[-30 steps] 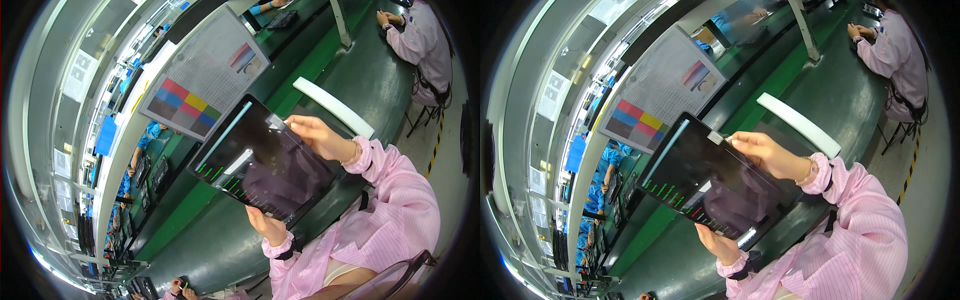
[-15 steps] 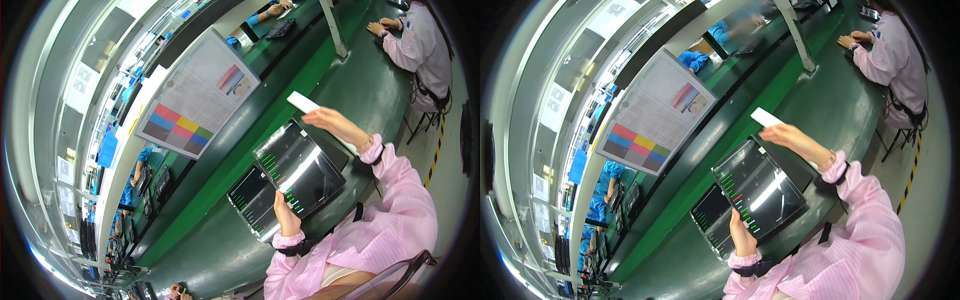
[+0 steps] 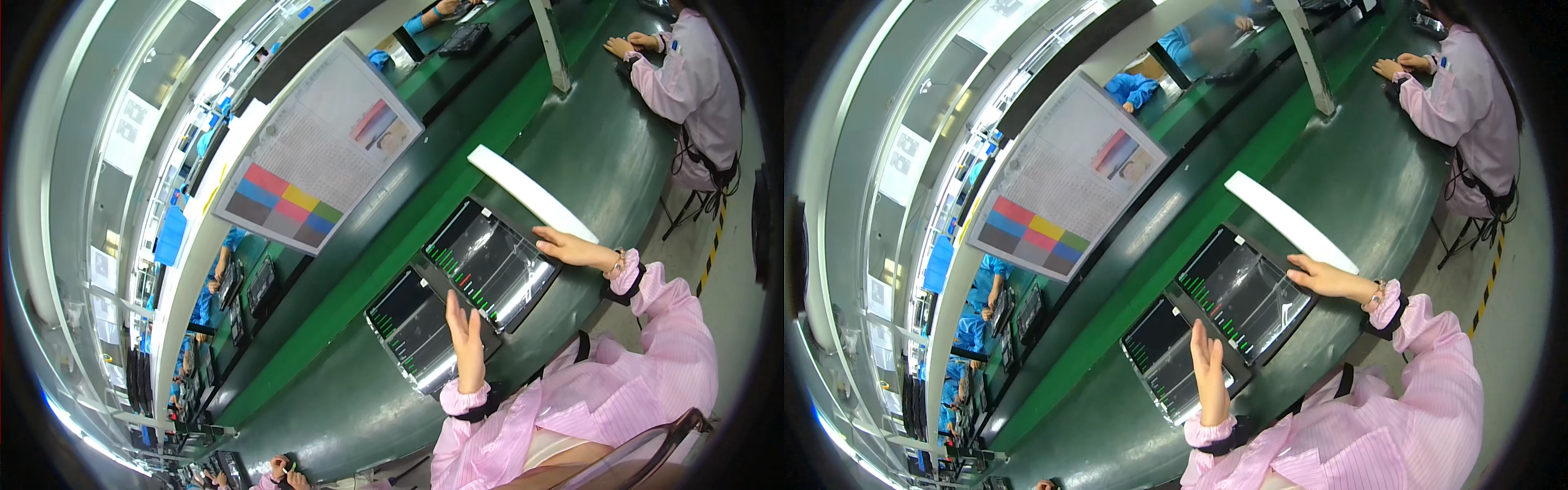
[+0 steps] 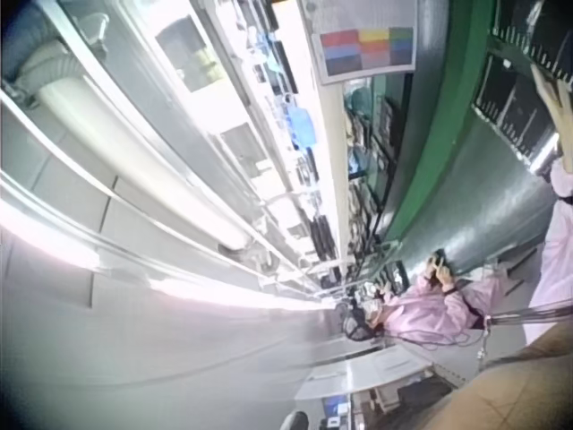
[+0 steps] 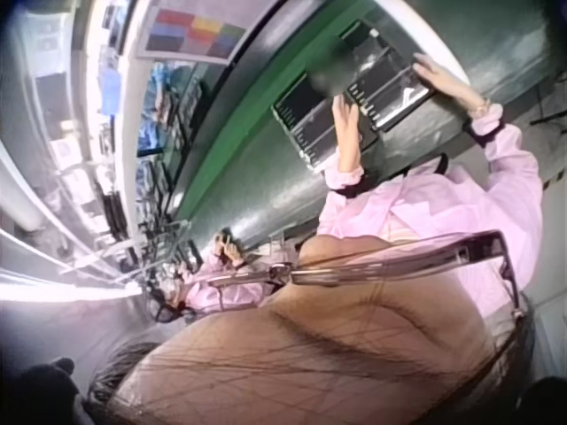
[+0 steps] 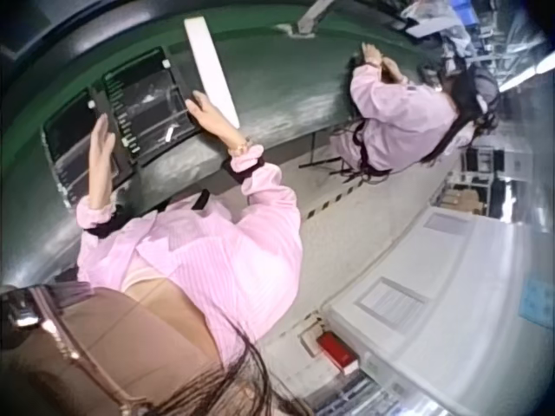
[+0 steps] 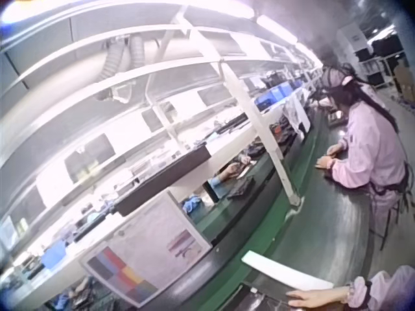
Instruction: Inspecting, testing, and organizing tablet computers on an electronics assembly line.
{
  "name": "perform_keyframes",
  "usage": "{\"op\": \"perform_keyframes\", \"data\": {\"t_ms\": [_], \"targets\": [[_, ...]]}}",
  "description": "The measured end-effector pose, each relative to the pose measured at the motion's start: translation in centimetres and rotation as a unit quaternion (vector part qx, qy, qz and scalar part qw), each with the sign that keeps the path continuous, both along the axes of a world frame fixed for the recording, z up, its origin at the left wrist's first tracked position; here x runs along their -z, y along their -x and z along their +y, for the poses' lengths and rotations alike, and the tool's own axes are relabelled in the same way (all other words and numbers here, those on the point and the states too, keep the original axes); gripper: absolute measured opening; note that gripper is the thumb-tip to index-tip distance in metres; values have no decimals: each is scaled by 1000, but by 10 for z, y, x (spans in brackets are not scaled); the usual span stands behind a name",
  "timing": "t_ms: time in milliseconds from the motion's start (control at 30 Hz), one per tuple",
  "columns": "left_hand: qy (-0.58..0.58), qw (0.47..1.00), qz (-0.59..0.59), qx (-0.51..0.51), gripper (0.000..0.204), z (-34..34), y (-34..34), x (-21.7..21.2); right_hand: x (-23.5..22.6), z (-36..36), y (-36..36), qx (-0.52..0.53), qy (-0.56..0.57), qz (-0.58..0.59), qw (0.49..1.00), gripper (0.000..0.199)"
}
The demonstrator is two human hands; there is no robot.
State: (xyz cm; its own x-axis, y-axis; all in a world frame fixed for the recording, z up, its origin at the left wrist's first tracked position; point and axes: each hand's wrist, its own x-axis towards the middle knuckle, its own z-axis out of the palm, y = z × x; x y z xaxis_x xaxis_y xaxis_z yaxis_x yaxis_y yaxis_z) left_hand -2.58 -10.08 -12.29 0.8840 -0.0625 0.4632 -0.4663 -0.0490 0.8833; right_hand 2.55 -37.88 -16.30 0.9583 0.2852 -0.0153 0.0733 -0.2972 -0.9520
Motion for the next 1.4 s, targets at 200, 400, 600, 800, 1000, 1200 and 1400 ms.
{"op": "perform_keyframes", "data": {"t_ms": [200,400,600,800,1000,1200,1400], "targets": [[-11,929,310,203,30,13,82,3,-6,-8,-12,52,89,-13,995,56],[-121,941,269,166,33,43,103,30,6,14,-10,22,44,32,998,57],[-126,941,264,171,35,68,117,36,1,0,-33,63,163,1,985,57],[-129,948,235,170,36,76,121,42,-7,32,-15,3,7,104,995,56],[-83,960,238,119,33,97,131,47,-5,69,-12,-4,-27,115,993,59],[-5,947,314,-67,35,155,155,42,-20,175,-16,-122,9,119,985,71],[12,932,270,-241,59,188,181,35,-33,294,-34,-329,141,141,923,92]]}}
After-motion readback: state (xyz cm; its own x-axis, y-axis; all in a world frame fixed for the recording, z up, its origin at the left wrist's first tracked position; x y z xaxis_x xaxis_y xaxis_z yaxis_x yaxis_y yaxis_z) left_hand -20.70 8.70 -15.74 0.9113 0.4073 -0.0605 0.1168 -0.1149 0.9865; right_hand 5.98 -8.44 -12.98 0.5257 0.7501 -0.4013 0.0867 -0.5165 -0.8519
